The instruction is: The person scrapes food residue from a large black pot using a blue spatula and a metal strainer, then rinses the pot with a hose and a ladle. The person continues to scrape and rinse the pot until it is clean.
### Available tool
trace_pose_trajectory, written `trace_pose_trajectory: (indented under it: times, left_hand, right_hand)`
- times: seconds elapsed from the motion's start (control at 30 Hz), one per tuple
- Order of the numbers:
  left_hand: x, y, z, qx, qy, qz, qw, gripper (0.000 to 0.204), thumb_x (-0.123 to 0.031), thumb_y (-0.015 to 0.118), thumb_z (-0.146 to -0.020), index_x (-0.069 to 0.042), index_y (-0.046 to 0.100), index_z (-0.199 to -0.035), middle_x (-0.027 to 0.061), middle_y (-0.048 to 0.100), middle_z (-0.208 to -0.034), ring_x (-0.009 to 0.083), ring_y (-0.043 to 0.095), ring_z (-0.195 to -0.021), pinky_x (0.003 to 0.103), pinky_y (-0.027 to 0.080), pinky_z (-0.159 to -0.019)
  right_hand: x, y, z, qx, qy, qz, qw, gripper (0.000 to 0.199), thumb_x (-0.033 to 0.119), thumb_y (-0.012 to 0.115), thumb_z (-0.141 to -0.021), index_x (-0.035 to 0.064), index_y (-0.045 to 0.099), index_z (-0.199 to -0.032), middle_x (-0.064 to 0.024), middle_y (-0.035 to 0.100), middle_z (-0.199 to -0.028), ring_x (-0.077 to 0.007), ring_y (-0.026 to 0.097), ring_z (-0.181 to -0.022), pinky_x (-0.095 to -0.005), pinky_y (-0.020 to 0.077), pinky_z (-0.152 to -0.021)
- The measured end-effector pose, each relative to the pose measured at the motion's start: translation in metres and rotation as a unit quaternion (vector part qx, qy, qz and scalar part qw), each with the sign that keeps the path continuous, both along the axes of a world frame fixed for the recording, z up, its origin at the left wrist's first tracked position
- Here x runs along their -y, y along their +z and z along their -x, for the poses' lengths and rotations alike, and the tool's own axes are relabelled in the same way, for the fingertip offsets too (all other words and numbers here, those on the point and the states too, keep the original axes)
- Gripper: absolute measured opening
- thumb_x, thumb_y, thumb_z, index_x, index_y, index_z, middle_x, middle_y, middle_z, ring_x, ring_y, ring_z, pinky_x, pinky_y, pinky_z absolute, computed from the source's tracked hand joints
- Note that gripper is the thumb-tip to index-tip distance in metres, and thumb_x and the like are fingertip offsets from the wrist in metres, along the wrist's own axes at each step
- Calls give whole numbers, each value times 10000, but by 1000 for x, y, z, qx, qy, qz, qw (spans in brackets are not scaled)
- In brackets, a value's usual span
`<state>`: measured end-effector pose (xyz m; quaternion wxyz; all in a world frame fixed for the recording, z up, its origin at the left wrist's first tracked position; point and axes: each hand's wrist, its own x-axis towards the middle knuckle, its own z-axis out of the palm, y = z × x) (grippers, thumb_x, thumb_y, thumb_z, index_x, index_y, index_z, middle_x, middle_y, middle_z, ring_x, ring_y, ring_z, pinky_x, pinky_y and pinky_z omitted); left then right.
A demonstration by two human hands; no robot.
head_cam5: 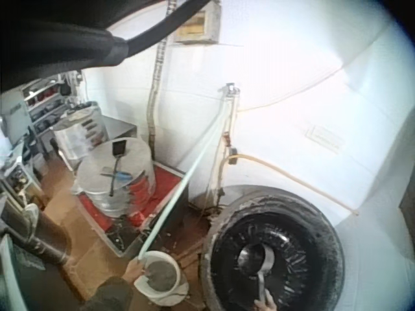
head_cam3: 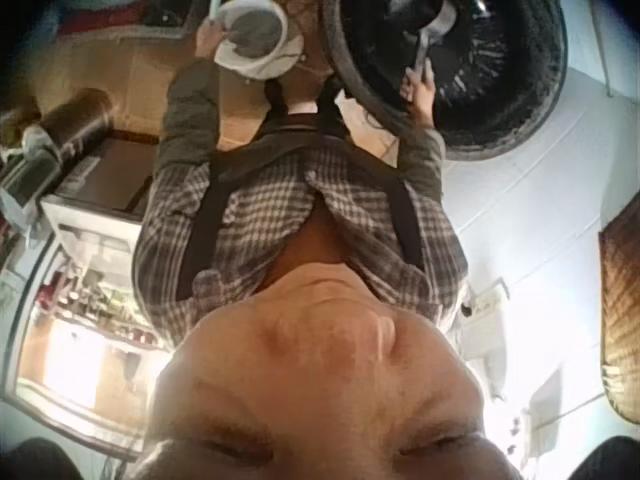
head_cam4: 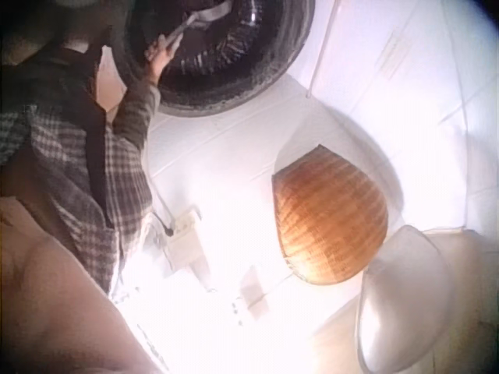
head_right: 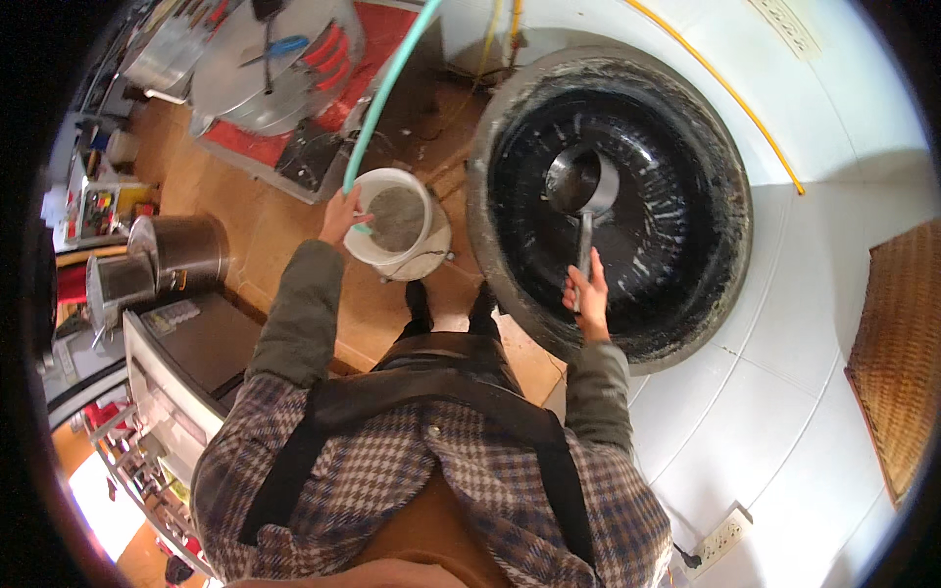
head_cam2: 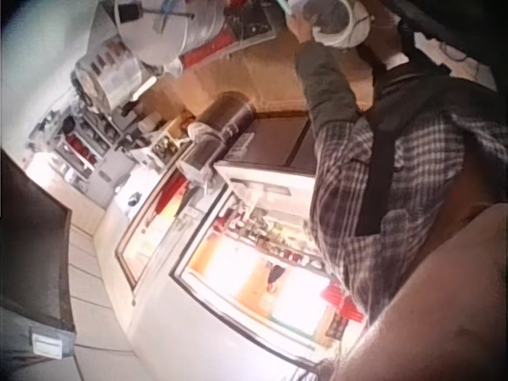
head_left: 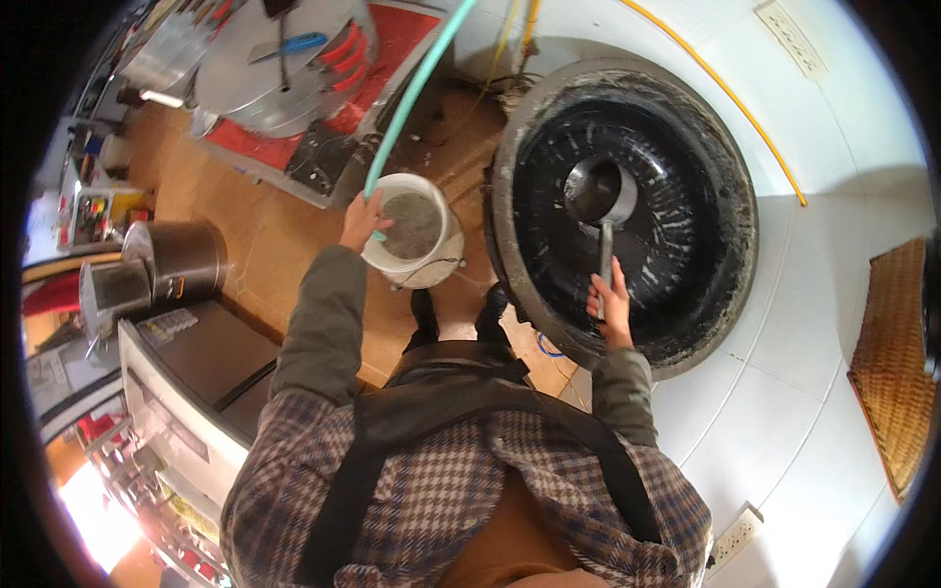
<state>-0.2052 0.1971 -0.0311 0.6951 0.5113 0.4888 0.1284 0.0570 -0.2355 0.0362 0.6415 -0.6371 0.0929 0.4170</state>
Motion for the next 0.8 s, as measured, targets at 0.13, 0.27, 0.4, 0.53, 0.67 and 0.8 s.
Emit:
trace_pose_trajectory:
  times: [0.13, 0.27, 0.4, 0.53, 0.67, 0.8]
  left_hand:
    - [-4, 8, 4, -5, -4, -9, 1000, 406, -347, 559, -978, -5, 509, -1191, 8, 414, -770, 114, 499, -699, 371, 599, -740]
    - [-10, 10, 5, -4, -6, -22, 1000, 404, -350, 564, -977, -3, 516, -1178, 18, 438, -769, 115, 511, -690, 359, 602, -704]
    - [-17, 2, 7, 18, 4, -7, 1000, 411, -347, 591, -963, 0, 507, -1166, 22, 445, -786, 126, 522, -680, 352, 603, -672]
    - [-21, -10, 8, 7, 1, -14, 1000, 375, -336, 603, -957, -5, 517, -1111, 34, 456, -789, 138, 540, -676, 355, 607, -648]
    - [-19, -19, 6, 5, -1, -36, 999, 392, -345, 596, -960, 2, 522, -1126, 39, 457, -806, 144, 551, -680, 336, 607, -637]
    - [-13, -19, 1, -22, -1, -22, 1000, 393, -350, 591, -961, -1, 526, -1129, 38, 452, -798, 146, 564, -679, 318, 603, -630]
  right_hand:
    - [-16, 75, 44, 75, 100, -48, 991, 739, 12, 556, -912, 217, 228, -1541, -16, 493, -700, -78, 416, -451, -233, 334, -390]
    - [-45, 105, 74, 151, 172, 31, 973, 750, -37, 564, -876, 170, 265, -1532, -30, 556, -768, -66, 440, -457, -228, 349, -392]
    - [-69, 106, 91, 457, 297, 22, 838, 713, -28, 622, -833, 129, 376, -1484, -157, 579, -1329, -152, 658, -947, -271, 526, -741]
    - [-62, 100, 89, 562, 385, 128, 721, 642, 71, 685, -827, 208, 475, -1418, -133, 606, -916, -314, 639, -733, -396, 526, -632]
    - [-20, 71, 58, 647, 342, 198, 652, 604, 113, 694, -838, 230, 496, -1396, -118, 532, -790, -324, 606, -636, -430, 499, -550]
    - [29, -2, -7, 591, 208, 144, 766, 657, 94, 663, -863, 205, 406, -1458, -162, 650, -1073, -350, 665, -746, -415, 526, -589]
